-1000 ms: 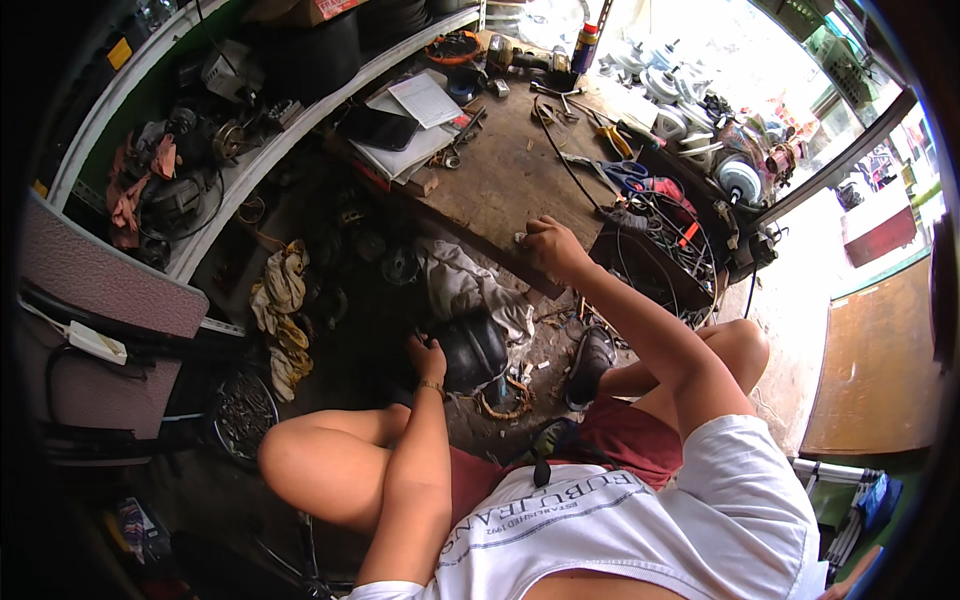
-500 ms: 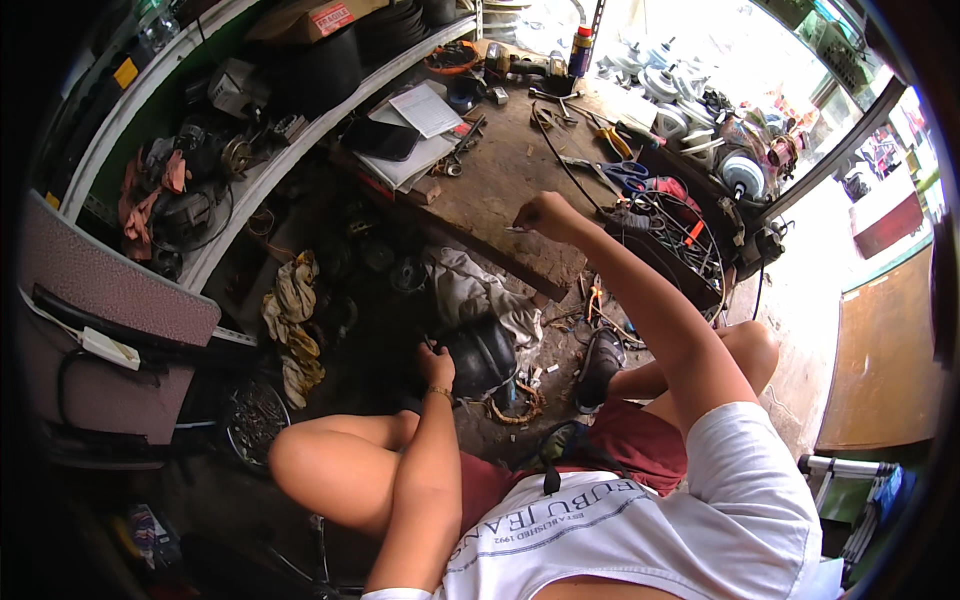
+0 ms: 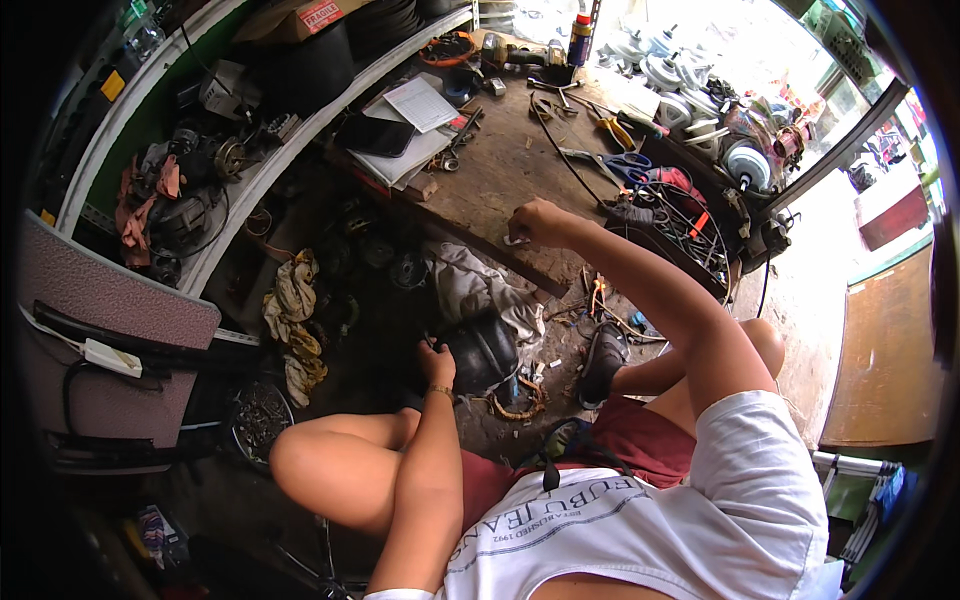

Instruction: The person manipulates a black compressor by hand, pulling on wires and moving components while sitting in a workshop.

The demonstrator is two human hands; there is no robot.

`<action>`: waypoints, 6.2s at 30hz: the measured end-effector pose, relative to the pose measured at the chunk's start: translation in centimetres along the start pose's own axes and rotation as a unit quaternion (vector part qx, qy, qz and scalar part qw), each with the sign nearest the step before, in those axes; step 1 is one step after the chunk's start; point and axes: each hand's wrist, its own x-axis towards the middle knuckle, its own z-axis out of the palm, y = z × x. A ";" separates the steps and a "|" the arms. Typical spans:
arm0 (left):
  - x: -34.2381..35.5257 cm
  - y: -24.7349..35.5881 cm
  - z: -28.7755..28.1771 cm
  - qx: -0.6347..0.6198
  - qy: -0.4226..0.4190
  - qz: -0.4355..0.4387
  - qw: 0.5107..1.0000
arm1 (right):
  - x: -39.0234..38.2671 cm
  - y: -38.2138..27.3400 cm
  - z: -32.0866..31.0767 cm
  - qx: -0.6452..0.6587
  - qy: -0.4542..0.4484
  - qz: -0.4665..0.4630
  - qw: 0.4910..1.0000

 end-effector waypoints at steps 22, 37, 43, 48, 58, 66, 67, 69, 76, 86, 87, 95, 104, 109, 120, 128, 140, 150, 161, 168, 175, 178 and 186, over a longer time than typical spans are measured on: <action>-0.6 0.3 -1.6 -0.097 -0.084 -0.008 0.992 | -7.1 -1.2 -0.1 -0.040 -0.015 0.061 0.997; 1.1 -1.7 -0.8 -0.065 -0.081 0.025 0.994 | -13.3 -8.3 3.5 -0.044 -0.025 -0.043 0.998; 0.9 -0.5 -1.6 -0.047 -0.115 0.006 0.992 | -17.4 -4.6 1.9 -0.115 0.118 -0.030 0.986; -0.4 0.7 -2.4 -0.077 -0.140 -0.005 0.987 | -17.7 1.0 -4.1 -0.235 0.297 0.287 0.880; 0.1 -1.5 -2.5 -0.075 -0.108 0.019 0.991 | -15.5 6.5 -1.6 -0.260 0.221 0.311 0.887; 0.9 -1.9 -2.3 -0.118 -0.143 -0.050 0.981 | -15.4 -0.3 -4.9 0.078 0.420 0.263 0.865; 0.7 -1.7 -2.3 -0.114 -0.147 -0.033 0.982 | -16.5 -2.5 -5.1 0.213 0.478 0.238 0.818; -0.5 -1.0 -2.0 -0.082 -0.119 -0.012 0.989 | -19.6 -9.6 -6.6 0.305 0.437 0.211 0.819; -2.8 0.2 -1.9 -0.054 -0.093 0.022 0.994 | -24.4 -22.4 -2.2 0.279 0.359 0.239 0.858; -3.6 1.4 -3.3 0.042 -0.044 0.069 0.996 | -20.6 -19.1 11.2 0.269 0.187 0.379 0.866; -3.4 1.1 -3.3 0.038 -0.041 0.070 0.996 | -20.3 -19.1 11.4 0.261 0.188 0.379 0.867; -3.7 -0.4 -2.4 -0.057 -0.046 0.085 0.994 | -19.9 -19.5 12.2 0.193 0.187 0.363 0.892; -4.1 -1.5 -2.5 -0.159 -0.113 0.067 0.979 | -19.3 -21.0 10.0 0.191 0.132 0.291 0.928; -5.7 -2.0 -3.2 -0.093 -0.059 0.151 0.982 | -20.4 -19.5 9.5 0.171 0.133 0.224 0.950; -6.3 -1.5 -3.4 -0.134 -0.079 0.085 0.984 | -13.4 -16.1 12.9 0.118 0.100 0.232 0.960; -4.7 -3.3 -2.7 -0.181 -0.078 0.057 0.979 | -16.6 -17.0 13.9 0.168 0.104 0.224 0.954; -3.1 1.4 -4.6 -0.005 0.063 0.031 0.998 | -17.0 -16.3 10.9 0.163 0.070 0.252 0.951; 3.4 -4.5 0.0 0.001 -0.053 -0.175 0.983 | -16.3 -17.5 10.7 0.166 0.068 0.235 0.955; -7.0 1.9 -2.9 -0.130 -0.043 -0.099 0.986 | -17.3 -16.6 5.8 0.175 0.074 0.217 0.958; -8.6 1.9 -3.2 -0.235 -0.047 -0.118 0.964 | -17.3 -19.0 5.3 0.120 0.006 0.180 0.976; -9.7 0.6 -3.3 -0.190 -0.058 -0.058 0.978 | -16.6 -19.5 4.2 0.143 -0.022 0.198 0.969; -9.3 -0.8 -3.1 -0.133 -0.074 -0.044 0.987 | -15.5 -19.3 4.8 0.137 -0.023 0.196 0.971; -8.4 2.8 -4.1 -0.221 -0.095 -0.126 0.962 | -14.2 -16.5 10.2 0.153 0.028 0.245 0.957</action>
